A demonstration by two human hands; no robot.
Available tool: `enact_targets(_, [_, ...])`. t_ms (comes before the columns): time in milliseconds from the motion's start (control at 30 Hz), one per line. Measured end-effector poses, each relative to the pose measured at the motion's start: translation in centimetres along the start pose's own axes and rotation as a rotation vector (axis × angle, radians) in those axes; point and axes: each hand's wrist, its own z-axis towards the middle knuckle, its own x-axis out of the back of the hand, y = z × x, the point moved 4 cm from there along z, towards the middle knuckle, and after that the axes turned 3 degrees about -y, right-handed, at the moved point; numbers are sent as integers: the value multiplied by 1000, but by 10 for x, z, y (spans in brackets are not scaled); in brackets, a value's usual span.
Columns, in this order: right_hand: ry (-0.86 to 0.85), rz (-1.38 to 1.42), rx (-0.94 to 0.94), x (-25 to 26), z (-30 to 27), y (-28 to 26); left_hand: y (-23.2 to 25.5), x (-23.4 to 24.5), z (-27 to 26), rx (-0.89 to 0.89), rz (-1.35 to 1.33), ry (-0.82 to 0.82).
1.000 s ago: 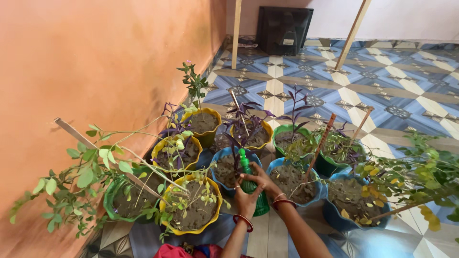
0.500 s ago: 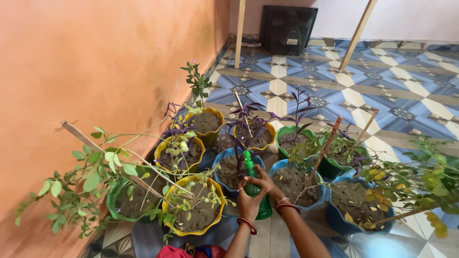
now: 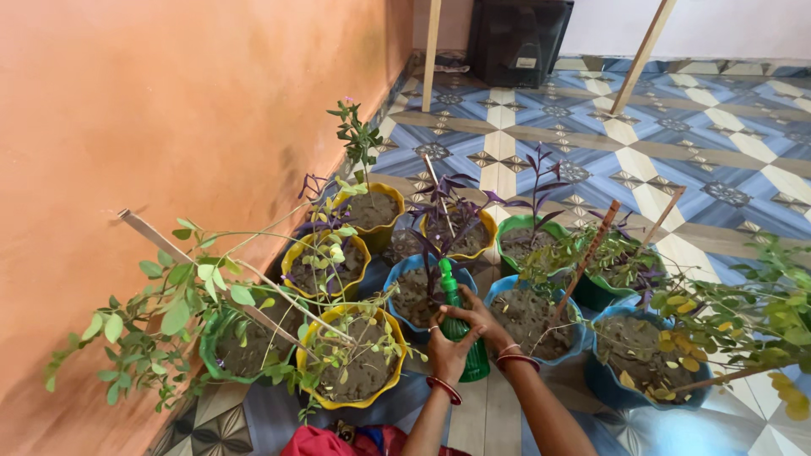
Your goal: The person waters several potted plants arranged on a tiled floor using a green spray bottle. They move the bottle from pot to pot, spraying water onto the soil and leaves of each plant.
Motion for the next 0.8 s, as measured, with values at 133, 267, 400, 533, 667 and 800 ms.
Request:
enact_targets(133, [-12, -63, 70, -1, 4, 0, 3, 0, -1, -46, -53, 2])
enact_targets(267, [7, 28, 17, -1, -1, 3, 3, 0, 0, -62, -76, 10])
enact_targets(400, [-52, -168, 195, -3, -5, -2, -1, 1, 2, 4, -31, -5])
enact_targets(533, [19, 8, 54, -3, -5, -2, -3, 1, 4, -29, -107, -1])
enact_targets(667, [-72, 180, 54, -14, -18, -21, -10, 0, 7, -45, -123, -17])
enact_targets(800, [-44, 242, 9, -21, -28, -38, -13, 2, 14, -101, -120, -41])
